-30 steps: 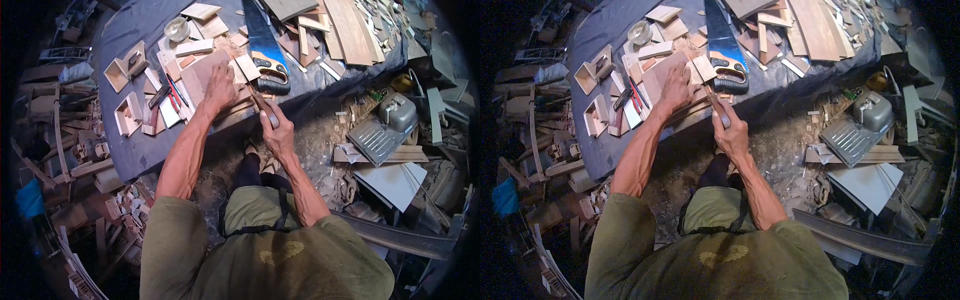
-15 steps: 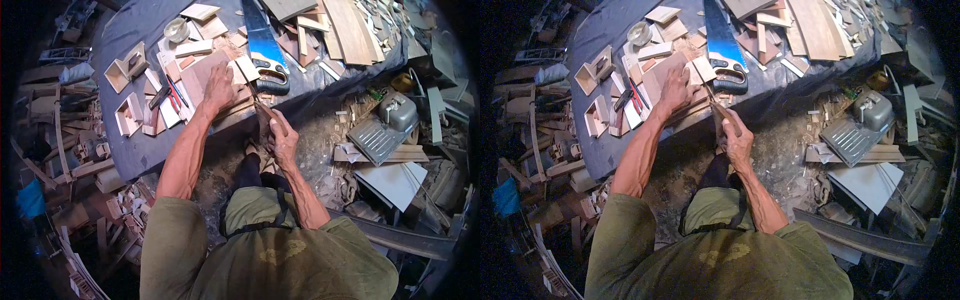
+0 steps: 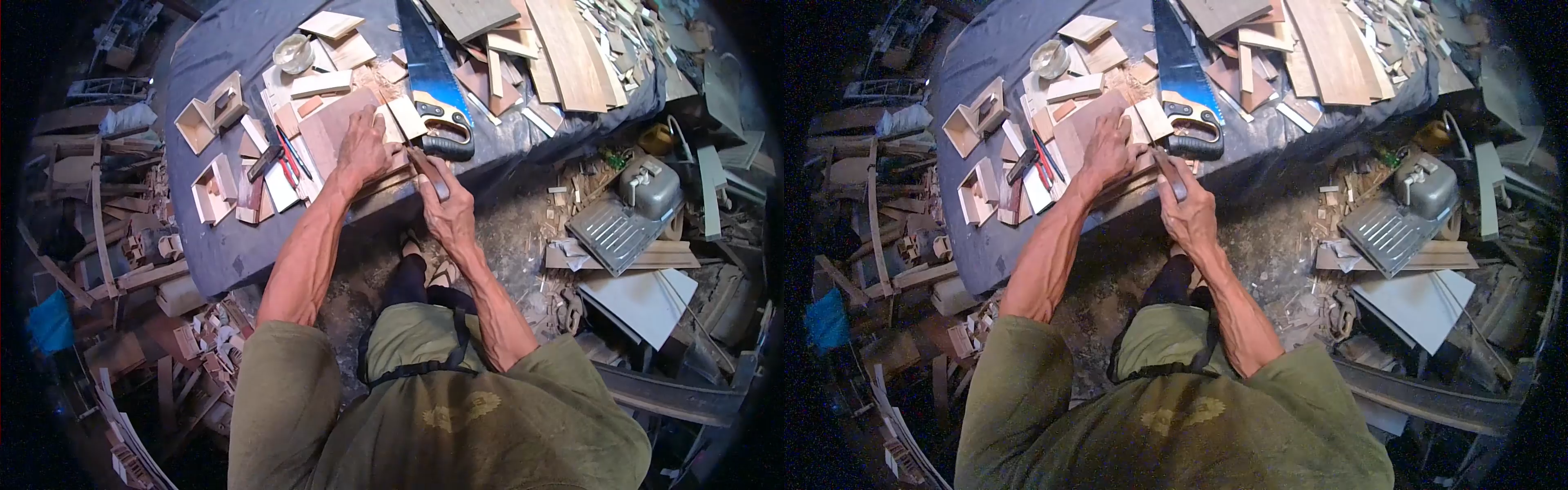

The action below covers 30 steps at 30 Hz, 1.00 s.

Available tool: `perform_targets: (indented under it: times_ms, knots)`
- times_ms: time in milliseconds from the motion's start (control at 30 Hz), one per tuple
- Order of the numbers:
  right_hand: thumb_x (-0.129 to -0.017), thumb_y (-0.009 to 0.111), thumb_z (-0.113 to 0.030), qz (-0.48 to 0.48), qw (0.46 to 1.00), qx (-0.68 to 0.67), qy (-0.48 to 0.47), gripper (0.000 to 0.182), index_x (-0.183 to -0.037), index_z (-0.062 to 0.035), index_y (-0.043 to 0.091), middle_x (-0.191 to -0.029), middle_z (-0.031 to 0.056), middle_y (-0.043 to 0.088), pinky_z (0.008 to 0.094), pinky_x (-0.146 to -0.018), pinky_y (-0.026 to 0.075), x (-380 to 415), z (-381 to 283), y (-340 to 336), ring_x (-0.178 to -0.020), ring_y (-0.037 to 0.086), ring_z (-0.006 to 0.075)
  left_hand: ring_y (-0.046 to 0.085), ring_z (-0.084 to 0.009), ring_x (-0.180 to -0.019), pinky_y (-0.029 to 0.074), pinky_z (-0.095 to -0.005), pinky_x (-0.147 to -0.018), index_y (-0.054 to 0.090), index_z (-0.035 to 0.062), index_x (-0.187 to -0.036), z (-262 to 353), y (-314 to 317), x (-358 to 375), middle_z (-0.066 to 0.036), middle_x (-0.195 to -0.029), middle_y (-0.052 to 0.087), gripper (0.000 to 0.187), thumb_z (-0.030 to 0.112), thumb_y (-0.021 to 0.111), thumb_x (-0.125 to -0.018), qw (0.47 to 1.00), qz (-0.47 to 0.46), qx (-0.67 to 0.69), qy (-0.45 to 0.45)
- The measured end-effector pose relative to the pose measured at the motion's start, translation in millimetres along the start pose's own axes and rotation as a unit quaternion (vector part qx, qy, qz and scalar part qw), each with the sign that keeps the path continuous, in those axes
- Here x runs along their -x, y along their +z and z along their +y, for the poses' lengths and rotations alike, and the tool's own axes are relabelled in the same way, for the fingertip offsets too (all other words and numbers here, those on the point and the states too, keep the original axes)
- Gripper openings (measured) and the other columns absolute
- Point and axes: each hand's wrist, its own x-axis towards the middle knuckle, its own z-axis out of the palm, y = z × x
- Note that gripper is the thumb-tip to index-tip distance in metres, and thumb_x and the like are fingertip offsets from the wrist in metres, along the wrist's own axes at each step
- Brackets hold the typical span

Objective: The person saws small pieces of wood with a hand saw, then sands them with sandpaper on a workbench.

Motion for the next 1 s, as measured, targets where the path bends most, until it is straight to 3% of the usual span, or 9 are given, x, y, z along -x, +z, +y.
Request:
perform_targets:
  times_ms: [33, 133, 333, 533, 633, 1000]
  knots:
    - [-0.096, 0.064, -0.023, 0.06, 0.99, 0.046, -0.117, 0.037, -0.13, -0.0085, 0.061, -0.076, 0.0249, 0.065, 0.0385, -0.059, 0.051, 6, 5, 1, -0.062, 0.069, 0.0279, 0.05, -0.0489, -0.119, 0.044, -0.0501, -0.104, 0.059, -0.0121, -0.119, 0, 2, 3, -0.033, -0.137, 0.049, 0.058, 0.026, 0.078, -0.08, 1.0, 0.004, -0.005, 0.001]
    - [-0.096, 0.064, -0.023, 0.058, 0.995, 0.02, -0.081, 0.037, -0.13, -0.0082, 0.062, -0.072, 0.0214, 0.064, 0.0374, -0.058, 0.051, 38, 7, -12, -0.061, 0.066, 0.0196, 0.05, -0.0485, -0.117, 0.044, -0.05, -0.103, 0.058, -0.0132, -0.117, -3, 2, -1, -0.033, -0.134, 0.05, 0.057, 0.025, 0.078, -0.08, 1.0, 0.024, 0.007, 0.004]
    - [-0.096, 0.065, -0.022, 0.053, 0.994, 0.054, -0.08, 0.035, -0.13, -0.0114, 0.063, -0.075, 0.0171, 0.068, 0.0351, -0.061, 0.053, 15, -5, -12, -0.064, 0.067, 0.0207, 0.051, -0.048, -0.115, 0.044, -0.0491, -0.101, 0.058, -0.0148, -0.117, -2, 5, 0, -0.033, -0.131, 0.05, 0.058, 0.026, 0.077, -0.081, 1.0, 0.022, -0.011, 0.009]
    - [-0.097, 0.066, -0.019, 0.038, 0.996, -0.015, -0.082, 0.038, -0.134, -0.0102, 0.062, -0.081, 0.0133, 0.071, 0.0314, -0.062, 0.052, 20, 45, -13, -0.07, 0.063, 0.0112, 0.05, -0.0487, -0.115, 0.044, -0.0494, -0.101, 0.059, -0.0147, -0.115, -8, 12, 0, -0.032, -0.133, 0.05, 0.058, 0.028, 0.078, -0.081, 0.998, 0.048, -0.017, 0.028]
    - [-0.096, 0.067, -0.018, 0.077, 0.99, 0.024, -0.114, 0.038, -0.133, -0.0089, 0.063, -0.079, 0.0126, 0.071, 0.0312, -0.059, 0.052, 46, 56, -17, -0.068, 0.064, 0.0107, 0.05, -0.0485, -0.116, 0.044, -0.0499, -0.1, 0.059, -0.015, -0.115, -7, 10, -1, -0.032, -0.133, 0.05, 0.058, 0.028, 0.078, -0.081, 0.999, 0.03, -0.016, 0.01]
    - [-0.096, 0.067, -0.023, 0.079, 0.991, 0.081, -0.076, 0.036, -0.128, -0.0096, 0.065, -0.079, 0.015, 0.071, 0.0332, -0.061, 0.054, 47, 19, -21, -0.068, 0.069, 0.016, 0.051, -0.0457, -0.116, 0.043, -0.047, -0.104, 0.059, -0.0178, -0.115, -4, 8, 1, -0.033, -0.129, 0.052, 0.062, 0.03, 0.078, -0.079, 0.999, 0.044, -0.019, 0.022]
